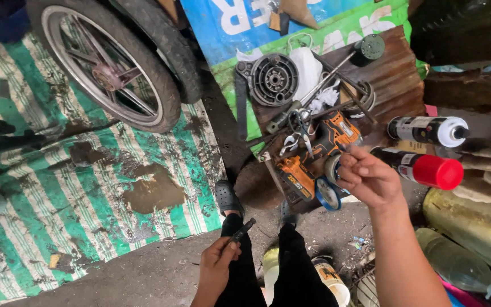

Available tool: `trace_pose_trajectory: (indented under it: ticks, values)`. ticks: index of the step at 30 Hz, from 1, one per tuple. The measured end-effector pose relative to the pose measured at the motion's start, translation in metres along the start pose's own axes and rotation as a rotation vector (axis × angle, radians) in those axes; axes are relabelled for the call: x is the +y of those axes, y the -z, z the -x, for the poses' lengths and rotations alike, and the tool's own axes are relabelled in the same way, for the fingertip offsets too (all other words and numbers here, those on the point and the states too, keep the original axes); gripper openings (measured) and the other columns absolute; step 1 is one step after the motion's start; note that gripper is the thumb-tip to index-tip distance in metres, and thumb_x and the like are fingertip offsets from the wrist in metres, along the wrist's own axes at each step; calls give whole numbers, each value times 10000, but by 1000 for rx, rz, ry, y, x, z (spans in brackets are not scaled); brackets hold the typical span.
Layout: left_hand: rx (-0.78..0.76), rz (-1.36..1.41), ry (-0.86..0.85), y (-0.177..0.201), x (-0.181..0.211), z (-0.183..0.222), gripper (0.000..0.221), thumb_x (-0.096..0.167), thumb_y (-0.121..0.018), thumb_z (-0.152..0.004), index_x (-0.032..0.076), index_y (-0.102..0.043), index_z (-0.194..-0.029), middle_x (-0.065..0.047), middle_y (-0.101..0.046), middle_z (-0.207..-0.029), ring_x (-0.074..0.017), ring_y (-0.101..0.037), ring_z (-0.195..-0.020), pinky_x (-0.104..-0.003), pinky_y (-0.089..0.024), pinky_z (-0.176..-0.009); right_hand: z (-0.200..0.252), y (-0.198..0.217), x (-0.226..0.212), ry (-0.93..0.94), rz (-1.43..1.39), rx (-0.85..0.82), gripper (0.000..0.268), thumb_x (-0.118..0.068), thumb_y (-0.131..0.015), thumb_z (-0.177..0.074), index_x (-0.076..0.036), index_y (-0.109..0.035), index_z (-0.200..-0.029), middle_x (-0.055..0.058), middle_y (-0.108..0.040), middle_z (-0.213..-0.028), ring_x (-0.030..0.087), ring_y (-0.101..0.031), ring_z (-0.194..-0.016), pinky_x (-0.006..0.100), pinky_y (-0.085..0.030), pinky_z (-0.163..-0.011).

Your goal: Inspecting and manipulating motorcycle housing parts and small mechanical components in a repair setting.

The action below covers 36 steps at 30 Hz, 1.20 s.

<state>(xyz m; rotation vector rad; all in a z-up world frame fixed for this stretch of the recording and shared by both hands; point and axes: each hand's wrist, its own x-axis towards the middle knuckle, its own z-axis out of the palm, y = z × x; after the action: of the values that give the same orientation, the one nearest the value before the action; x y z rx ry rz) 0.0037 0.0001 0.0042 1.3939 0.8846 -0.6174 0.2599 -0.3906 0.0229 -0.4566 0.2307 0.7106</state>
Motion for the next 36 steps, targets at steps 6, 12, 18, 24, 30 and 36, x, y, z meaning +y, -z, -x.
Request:
trace_pose_trajectory:
  ticks: [6,12,18,24,30,36]
  values:
    - [22,37,27,10,-6,-3,252,222,-736,-1009,14,-879,-1021,-96,-850,-812,-173,-761,-730,-314,-647,-769,-86,12,22,36,605,223,787,114,-635,-927,-206,-584,-1644,66,-665,-940,155,-514,-681,324,-453,-641]
    - [24,38,-14,21,-8,-3,264,232,-723,-1015,15,-873,-1014,-93,-840,-810,-171,-746,-718,-312,-624,-738,-175,-18,39,-133,665,590,1046,162,-498,-823,-173,-352,-1803,44,-642,-927,194,-482,-645,364,-376,-572]
    - [41,64,32,27,-6,-2,249,212,-736,-1009,9,-880,-1017,-104,-848,-812,-178,-755,-730,-319,-637,-754,-200,-20,48,-148,694,628,966,84,-538,-889,-104,-298,-1805,47,-647,-895,192,-481,-651,406,-350,-575]
    - [38,112,9,33,-13,-8,253,201,-723,-1009,-1,-873,-1030,-116,-840,-827,-196,-760,-748,-329,-646,-748,-211,-56,43,-326,1002,693,954,-5,-528,-925,-118,-232,-1825,83,-569,-1018,233,-453,-731,437,-393,-689]
    - [35,81,6,30,-10,-6,242,203,-729,-997,6,-871,-1004,-108,-851,-815,-179,-758,-719,-312,-637,-728,-225,-73,38,-863,2291,482,975,-285,-647,-1037,-270,-106,-1847,230,-806,-1073,439,-761,-869,510,-584,-625]
    - [33,97,-18,28,-9,-6,235,198,-721,-1004,13,-865,-1001,-98,-846,-826,-169,-752,-730,-301,-633,-741,-221,-66,1,-939,3038,-82,829,-157,-410,-1147,-425,-51,-1844,94,-703,-1298,265,-813,-773,377,-579,-538]
